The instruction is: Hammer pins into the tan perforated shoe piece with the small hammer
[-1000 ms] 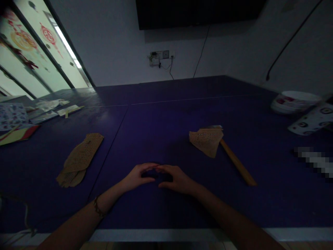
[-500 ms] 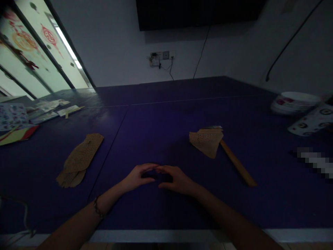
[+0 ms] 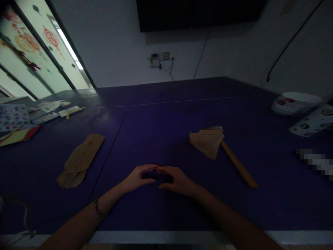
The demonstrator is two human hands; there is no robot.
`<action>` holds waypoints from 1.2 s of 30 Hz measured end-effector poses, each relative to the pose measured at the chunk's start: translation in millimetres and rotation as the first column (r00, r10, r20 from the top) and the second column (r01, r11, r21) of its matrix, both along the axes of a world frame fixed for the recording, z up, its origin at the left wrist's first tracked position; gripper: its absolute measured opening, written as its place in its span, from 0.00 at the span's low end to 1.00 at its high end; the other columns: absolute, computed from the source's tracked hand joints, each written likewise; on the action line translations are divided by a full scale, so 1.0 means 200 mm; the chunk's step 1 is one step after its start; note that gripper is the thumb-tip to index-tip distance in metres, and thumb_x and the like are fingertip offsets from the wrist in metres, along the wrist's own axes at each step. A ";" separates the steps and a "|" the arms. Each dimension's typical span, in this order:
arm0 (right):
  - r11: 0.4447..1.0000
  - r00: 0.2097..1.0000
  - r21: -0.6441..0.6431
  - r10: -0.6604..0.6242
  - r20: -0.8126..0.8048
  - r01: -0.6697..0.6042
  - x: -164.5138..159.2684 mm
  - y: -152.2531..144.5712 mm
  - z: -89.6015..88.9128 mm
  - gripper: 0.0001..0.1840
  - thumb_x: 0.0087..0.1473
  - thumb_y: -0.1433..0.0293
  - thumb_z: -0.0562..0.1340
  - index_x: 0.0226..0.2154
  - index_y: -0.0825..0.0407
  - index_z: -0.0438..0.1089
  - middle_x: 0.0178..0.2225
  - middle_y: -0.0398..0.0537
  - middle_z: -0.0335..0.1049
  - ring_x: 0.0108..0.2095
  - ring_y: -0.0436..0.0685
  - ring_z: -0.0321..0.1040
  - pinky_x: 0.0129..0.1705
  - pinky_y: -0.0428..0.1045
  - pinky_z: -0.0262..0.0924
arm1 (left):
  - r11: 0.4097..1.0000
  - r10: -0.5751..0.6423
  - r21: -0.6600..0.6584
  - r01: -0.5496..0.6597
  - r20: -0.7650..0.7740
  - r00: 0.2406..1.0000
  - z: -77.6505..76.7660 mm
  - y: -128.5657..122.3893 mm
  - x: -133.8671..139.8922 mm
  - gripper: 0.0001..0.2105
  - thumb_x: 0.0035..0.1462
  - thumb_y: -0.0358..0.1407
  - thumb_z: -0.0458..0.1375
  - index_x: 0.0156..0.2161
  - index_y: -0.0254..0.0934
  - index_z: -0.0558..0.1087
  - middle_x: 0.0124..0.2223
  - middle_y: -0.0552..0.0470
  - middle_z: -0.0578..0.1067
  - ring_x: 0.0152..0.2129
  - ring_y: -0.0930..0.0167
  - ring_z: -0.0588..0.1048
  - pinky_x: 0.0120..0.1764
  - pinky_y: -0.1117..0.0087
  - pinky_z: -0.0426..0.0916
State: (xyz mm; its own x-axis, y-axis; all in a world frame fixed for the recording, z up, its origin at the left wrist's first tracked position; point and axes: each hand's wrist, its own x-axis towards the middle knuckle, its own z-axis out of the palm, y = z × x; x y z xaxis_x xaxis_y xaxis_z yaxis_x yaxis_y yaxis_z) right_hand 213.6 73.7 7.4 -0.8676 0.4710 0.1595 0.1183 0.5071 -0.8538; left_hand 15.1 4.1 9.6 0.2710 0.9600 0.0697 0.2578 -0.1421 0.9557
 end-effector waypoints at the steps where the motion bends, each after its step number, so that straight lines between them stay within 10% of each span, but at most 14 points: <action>1: 1.000 1.000 -0.002 0.001 0.003 -0.001 0.00 0.00 0.00 0.30 0.43 0.61 0.64 0.49 0.47 0.60 0.47 0.50 0.67 0.46 0.57 0.65 0.47 0.55 0.60 | 1.000 0.003 0.003 -0.003 -0.003 1.000 0.00 0.00 0.00 0.23 0.45 0.36 0.60 0.49 0.38 0.66 0.49 0.46 0.69 0.46 0.66 0.67 0.50 0.61 0.59; 36: 1.000 1.000 -0.004 -0.004 0.011 0.004 0.00 0.00 -0.01 0.30 0.42 0.61 0.64 0.49 0.49 0.60 0.47 0.52 0.67 0.46 0.58 0.65 0.47 0.55 0.59 | 1.000 0.011 0.011 -0.011 -0.026 1.000 -0.01 0.00 0.00 0.23 0.45 0.36 0.60 0.49 0.37 0.66 0.49 0.46 0.70 0.46 0.66 0.67 0.50 0.62 0.60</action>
State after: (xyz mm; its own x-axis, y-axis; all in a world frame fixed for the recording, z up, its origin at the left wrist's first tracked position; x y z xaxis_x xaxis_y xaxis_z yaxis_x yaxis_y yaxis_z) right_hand 214.0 74.2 6.3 -0.8673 0.4755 0.1475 0.1303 0.5028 -0.8545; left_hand 15.1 4.1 8.5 0.2624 0.9622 0.0735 0.2842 -0.1498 0.9470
